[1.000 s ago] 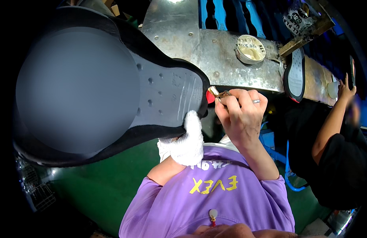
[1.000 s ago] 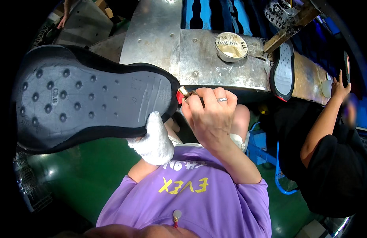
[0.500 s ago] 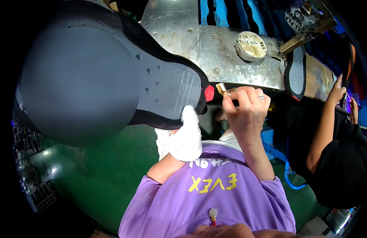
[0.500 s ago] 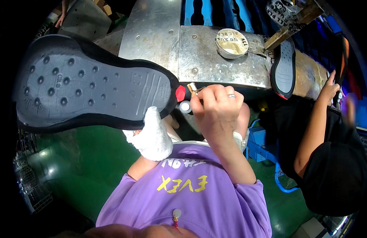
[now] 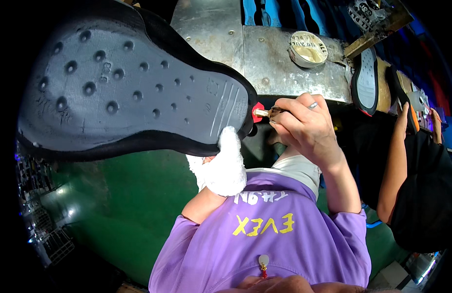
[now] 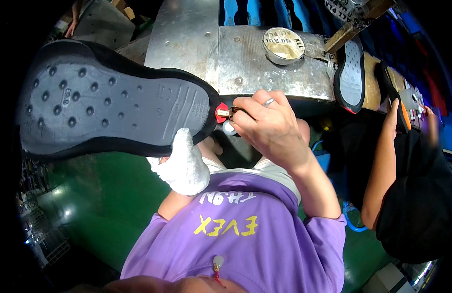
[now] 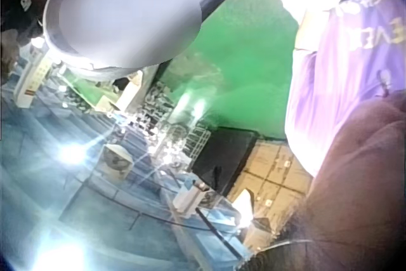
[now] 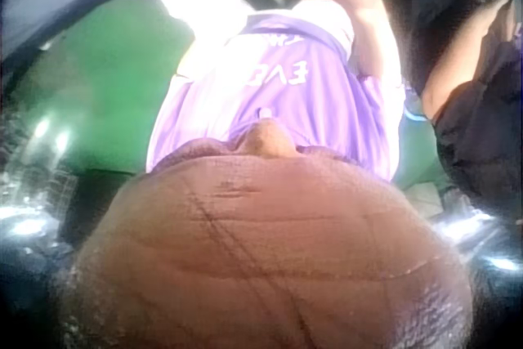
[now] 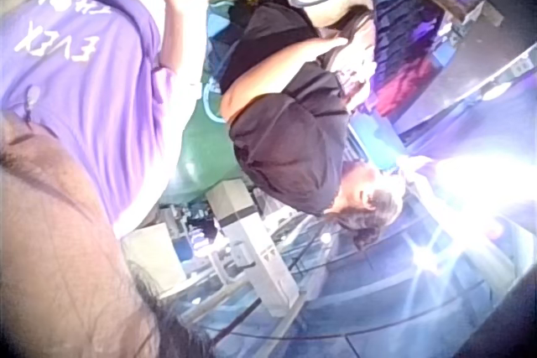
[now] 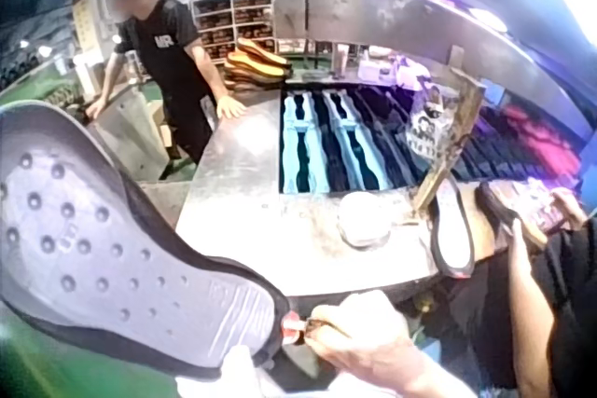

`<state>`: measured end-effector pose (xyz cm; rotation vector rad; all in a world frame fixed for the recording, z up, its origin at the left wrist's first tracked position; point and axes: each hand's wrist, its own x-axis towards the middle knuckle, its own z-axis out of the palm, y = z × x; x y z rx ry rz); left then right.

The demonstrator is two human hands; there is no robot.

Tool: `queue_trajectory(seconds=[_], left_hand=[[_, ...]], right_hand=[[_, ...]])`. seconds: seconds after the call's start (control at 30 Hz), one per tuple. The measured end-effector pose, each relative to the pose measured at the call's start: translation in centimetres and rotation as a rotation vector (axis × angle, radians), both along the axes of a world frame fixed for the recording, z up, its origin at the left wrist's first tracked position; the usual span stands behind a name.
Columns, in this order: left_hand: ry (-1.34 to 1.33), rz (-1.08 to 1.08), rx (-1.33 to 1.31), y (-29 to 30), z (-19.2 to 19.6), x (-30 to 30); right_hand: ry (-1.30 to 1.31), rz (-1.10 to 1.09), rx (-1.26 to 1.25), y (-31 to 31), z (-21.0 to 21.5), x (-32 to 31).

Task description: The person applies a beige adhesive to the edges of orange and gray shoe soles using a small brush. They repeatedly dip the brush into a container and coat the perimeter of each sole, then place the soles on the table.

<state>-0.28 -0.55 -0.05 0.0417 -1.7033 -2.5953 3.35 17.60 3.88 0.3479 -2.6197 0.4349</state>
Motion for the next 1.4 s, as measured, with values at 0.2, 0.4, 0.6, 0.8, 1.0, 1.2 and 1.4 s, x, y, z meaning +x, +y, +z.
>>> queue_trajectory(seconds=[0.2, 0.4, 0.6, 0.8, 1.0, 1.2, 1.4], left_hand=[[-0.080, -0.043, 0.007, 0.0, 1.0, 0.2], [0.072, 0.039, 0.026, 0.1, 0.1, -0.3], [0.209, 0.119, -0.430, -0.8, -2.3, 0.1], [0.263, 0.313, -0.397, 0.6, -1.8, -0.4], [0.300, 0.295, -0.360, 0.1, -3.6, -0.5], [0.228, 0.190, -0.333, 0.9, -1.2, 0.4], [0.323, 0.168, -0.416, 0.9, -0.5, 0.3]], right_hand=[[-0.127, 0.158, 0.095, 1.6, 0.8, 0.6], [-0.119, 0.215, 0.180, 1.7, -0.5, 1.1], [0.086, -0.115, -0.242, 0.2, -2.5, 1.7], [0.152, -0.300, -0.286, -3.6, -3.9, 0.4], [0.170, -0.452, -0.190, -4.3, -4.4, -0.4], [0.217, -0.420, -0.265, -4.1, -4.9, -0.4], [0.250, -0.455, -0.221, -4.3, -5.0, -1.6]])
